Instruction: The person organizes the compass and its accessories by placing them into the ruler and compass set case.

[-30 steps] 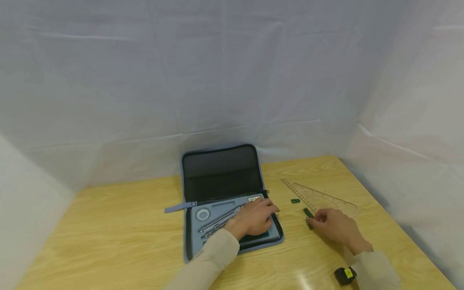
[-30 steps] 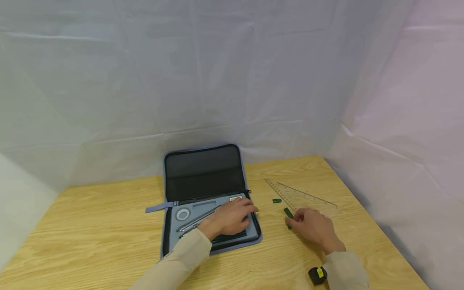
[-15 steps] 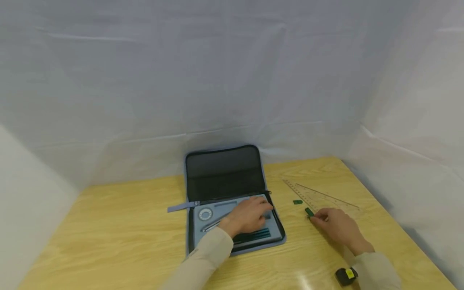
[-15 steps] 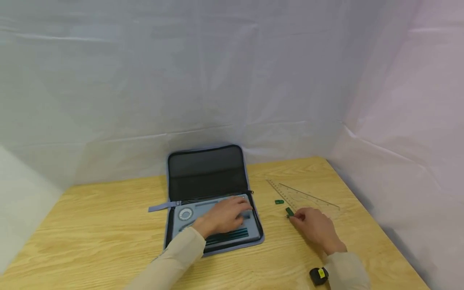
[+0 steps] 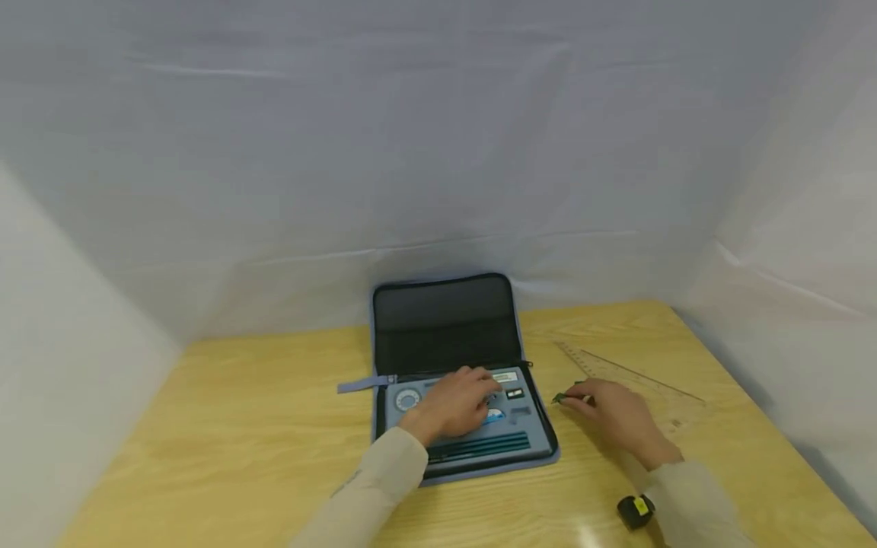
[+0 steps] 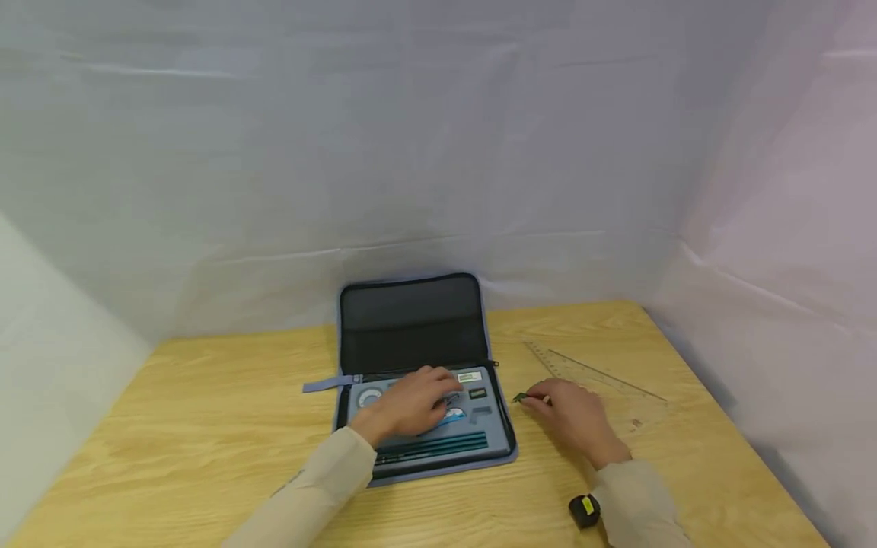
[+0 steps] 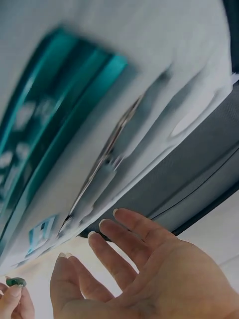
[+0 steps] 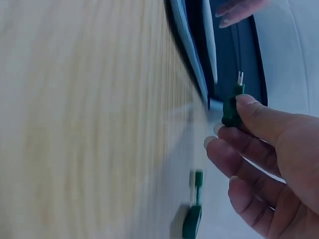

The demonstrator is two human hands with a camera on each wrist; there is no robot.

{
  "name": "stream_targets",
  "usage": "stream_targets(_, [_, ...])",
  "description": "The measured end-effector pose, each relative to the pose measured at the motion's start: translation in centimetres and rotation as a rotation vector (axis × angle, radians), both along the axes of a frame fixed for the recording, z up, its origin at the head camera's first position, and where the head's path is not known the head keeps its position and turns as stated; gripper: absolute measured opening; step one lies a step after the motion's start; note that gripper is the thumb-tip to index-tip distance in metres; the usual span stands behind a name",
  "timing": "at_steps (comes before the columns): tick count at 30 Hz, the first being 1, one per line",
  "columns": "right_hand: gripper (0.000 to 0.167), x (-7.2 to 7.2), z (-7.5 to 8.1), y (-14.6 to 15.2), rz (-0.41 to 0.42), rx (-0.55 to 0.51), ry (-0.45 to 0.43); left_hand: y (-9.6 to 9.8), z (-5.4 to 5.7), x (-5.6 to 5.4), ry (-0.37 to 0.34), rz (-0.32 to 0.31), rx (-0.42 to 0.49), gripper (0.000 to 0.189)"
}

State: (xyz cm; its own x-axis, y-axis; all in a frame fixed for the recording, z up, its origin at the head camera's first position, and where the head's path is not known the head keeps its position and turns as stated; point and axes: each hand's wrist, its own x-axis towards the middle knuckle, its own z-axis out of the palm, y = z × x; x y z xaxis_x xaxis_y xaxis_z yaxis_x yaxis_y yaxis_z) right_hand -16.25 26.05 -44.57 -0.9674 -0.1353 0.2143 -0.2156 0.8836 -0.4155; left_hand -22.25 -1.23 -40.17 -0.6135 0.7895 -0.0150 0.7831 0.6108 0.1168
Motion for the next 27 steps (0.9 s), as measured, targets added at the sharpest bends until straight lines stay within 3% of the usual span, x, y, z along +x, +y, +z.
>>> stream_targets(17, [0.011, -1.3, 0.6, -2.6, 0.242, 0.209, 0.19, -2.3, -0.1, 0.1, 0.006, 0.056, 0.032, 0.037])
stream_targets(27, [0.009, -0.9, 0.9, -1.8, 0.341, 0.21, 0.151, -2.4, -0.6, 0.1, -0.003, 0.054, 0.042, 0.037])
